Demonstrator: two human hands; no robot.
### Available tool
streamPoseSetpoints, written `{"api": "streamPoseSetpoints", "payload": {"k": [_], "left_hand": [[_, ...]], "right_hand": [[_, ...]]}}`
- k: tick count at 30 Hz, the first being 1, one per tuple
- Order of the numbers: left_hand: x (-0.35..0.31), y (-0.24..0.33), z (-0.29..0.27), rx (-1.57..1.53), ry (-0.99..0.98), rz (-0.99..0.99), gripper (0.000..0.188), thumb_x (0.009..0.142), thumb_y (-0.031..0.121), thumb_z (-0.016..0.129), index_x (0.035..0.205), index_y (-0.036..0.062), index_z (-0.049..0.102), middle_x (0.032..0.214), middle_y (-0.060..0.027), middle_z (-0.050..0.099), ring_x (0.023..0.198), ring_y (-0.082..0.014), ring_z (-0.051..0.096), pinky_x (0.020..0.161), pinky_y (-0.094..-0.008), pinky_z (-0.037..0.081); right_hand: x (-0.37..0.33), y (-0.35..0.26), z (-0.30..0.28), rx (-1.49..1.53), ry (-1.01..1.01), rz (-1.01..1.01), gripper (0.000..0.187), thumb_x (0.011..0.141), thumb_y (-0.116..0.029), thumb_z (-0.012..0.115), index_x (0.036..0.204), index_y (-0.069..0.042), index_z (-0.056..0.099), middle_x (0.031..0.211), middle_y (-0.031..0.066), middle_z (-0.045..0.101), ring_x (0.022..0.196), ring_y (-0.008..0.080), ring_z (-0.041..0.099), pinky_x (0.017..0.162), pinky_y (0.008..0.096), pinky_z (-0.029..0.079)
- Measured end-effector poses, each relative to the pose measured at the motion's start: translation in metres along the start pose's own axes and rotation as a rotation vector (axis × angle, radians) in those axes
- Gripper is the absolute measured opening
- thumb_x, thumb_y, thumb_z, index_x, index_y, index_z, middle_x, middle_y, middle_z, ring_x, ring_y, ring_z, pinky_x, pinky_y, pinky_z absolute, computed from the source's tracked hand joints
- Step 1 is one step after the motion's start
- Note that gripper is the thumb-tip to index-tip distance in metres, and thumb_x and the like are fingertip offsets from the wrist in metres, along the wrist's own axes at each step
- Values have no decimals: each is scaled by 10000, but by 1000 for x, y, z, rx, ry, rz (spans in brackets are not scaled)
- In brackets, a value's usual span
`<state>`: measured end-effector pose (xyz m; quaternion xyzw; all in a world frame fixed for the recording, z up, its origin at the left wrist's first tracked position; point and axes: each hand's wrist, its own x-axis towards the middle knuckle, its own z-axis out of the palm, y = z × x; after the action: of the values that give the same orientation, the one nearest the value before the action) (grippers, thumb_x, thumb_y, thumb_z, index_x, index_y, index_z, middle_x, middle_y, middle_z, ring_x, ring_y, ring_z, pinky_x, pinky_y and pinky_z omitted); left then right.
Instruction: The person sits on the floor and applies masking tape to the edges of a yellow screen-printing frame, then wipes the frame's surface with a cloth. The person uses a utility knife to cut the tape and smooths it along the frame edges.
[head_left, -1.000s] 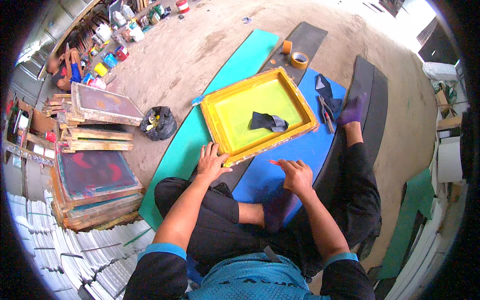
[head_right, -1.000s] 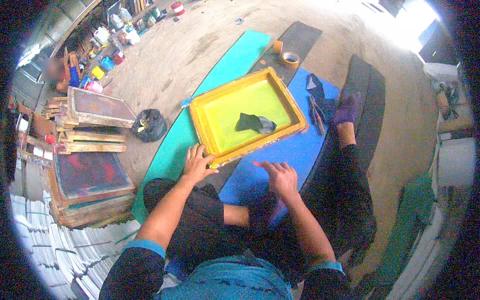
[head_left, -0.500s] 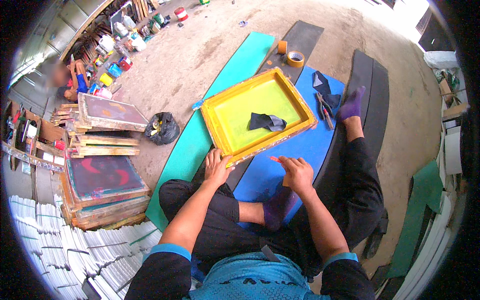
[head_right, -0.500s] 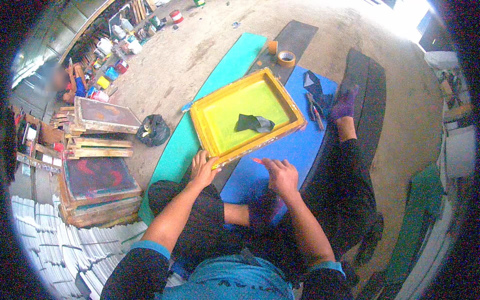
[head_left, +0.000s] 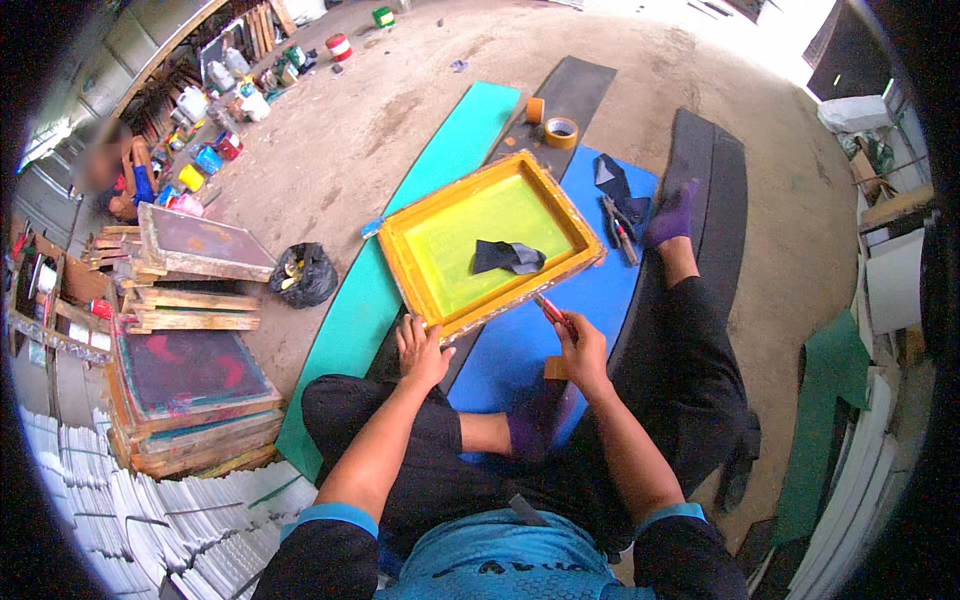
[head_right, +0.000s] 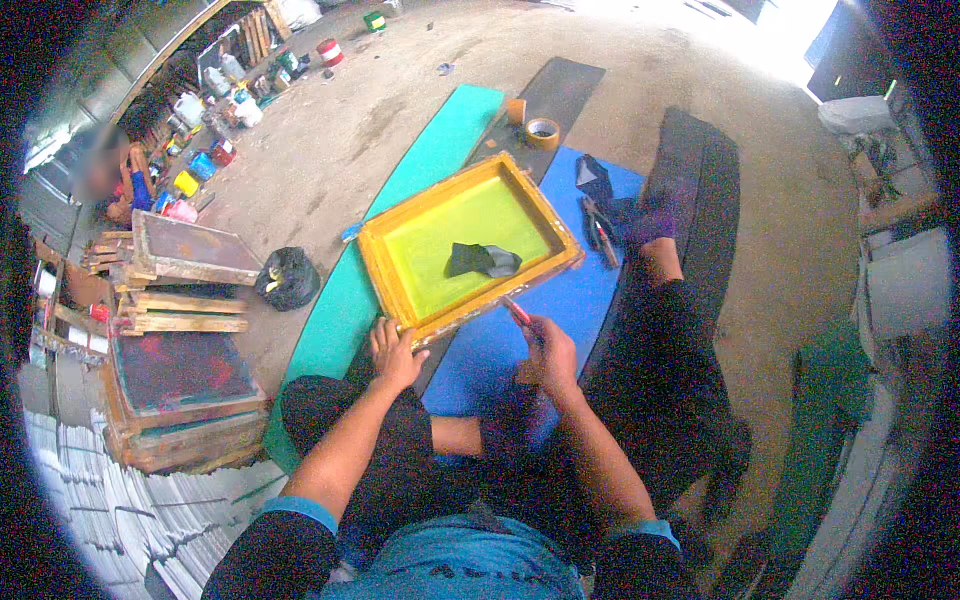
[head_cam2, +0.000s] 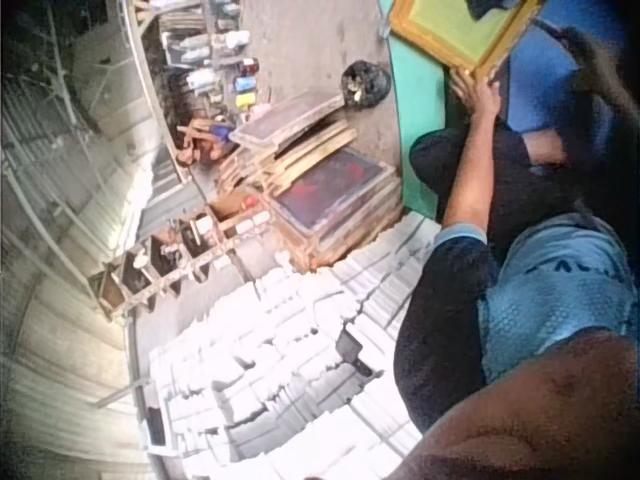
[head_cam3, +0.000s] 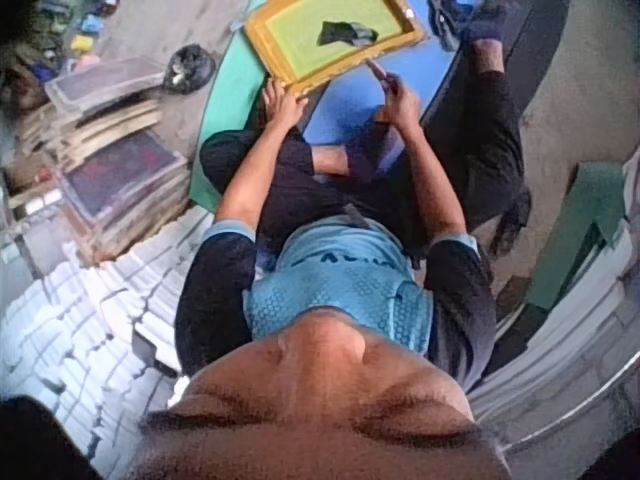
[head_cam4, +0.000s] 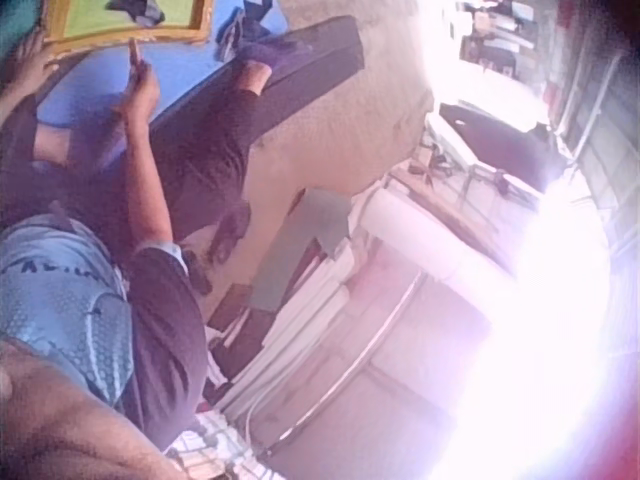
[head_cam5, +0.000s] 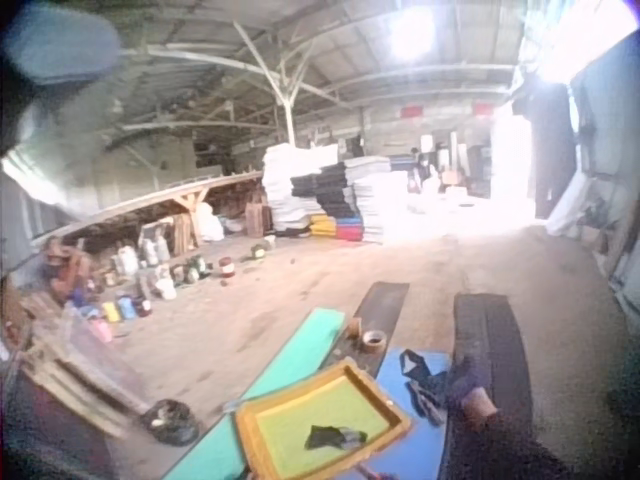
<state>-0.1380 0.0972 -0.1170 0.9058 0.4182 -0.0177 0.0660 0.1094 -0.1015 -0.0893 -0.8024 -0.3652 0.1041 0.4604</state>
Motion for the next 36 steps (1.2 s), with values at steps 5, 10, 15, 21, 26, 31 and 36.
{"api": "streamPoseSetpoints", "payload": {"k": [5,10,15,21,26,31,36], "left_hand": [[2,8,-3,-73,61,-59,682,844,437,784,1398,101,570,1529,-228,367,1485,-450,247,1213,-602,192],[-23,72,-1,-339,224,51,650,831,419,789,1350,99,562,1407,-203,454,1344,-428,398,1129,-583,301],[-28,151,41,-980,-234,-106,878,812,573,805,1370,-43,525,1282,-286,621,1196,-395,616,1026,-465,486],[-18,192,39,-834,-432,-99,1039,731,540,881,1448,-40,404,1315,-321,613,1261,-426,603,1042,-467,491],[-5,198,40,-1073,-254,-199,919,730,386,917,1386,-19,417,1254,-273,616,1166,-376,628,1008,-449,496],[34,203,-2,-1492,-174,-279,1002,718,313,933,1449,-10,328,1284,-221,544,1185,-275,569,1013,-393,481],[69,208,-15,-1572,-311,-86,1109,695,226,954,1516,23,236,1212,-172,608,1069,-234,632,990,-370,492]], "right_hand": [[9,4,-11,618,-116,421,355,1027,-290,646,1289,-53,608,853,79,684,649,140,644,543,287,494],[19,5,-38,704,-109,523,373,1040,-292,612,1333,-63,581,876,79,677,607,127,595,513,281,464],[22,14,-40,716,-102,526,371,1039,-249,606,1353,-54,570,875,64,672,604,113,574,513,278,457],[16,10,-32,722,-150,458,408,1040,-194,594,1417,-48,538,905,48,666,666,108,580,576,270,483],[19,23,-17,605,41,223,399,977,-214,680,1323,-32,598,916,54,683,708,150,613,650,312,519],[28,20,-42,396,17,506,490,838,-362,840,1164,-30,688,867,27,685,671,126,593,570,299,477],[42,23,-62,653,-123,422,475,843,-350,848,1174,-46,694,870,18,685,660,85,577,528,248,432]]}}
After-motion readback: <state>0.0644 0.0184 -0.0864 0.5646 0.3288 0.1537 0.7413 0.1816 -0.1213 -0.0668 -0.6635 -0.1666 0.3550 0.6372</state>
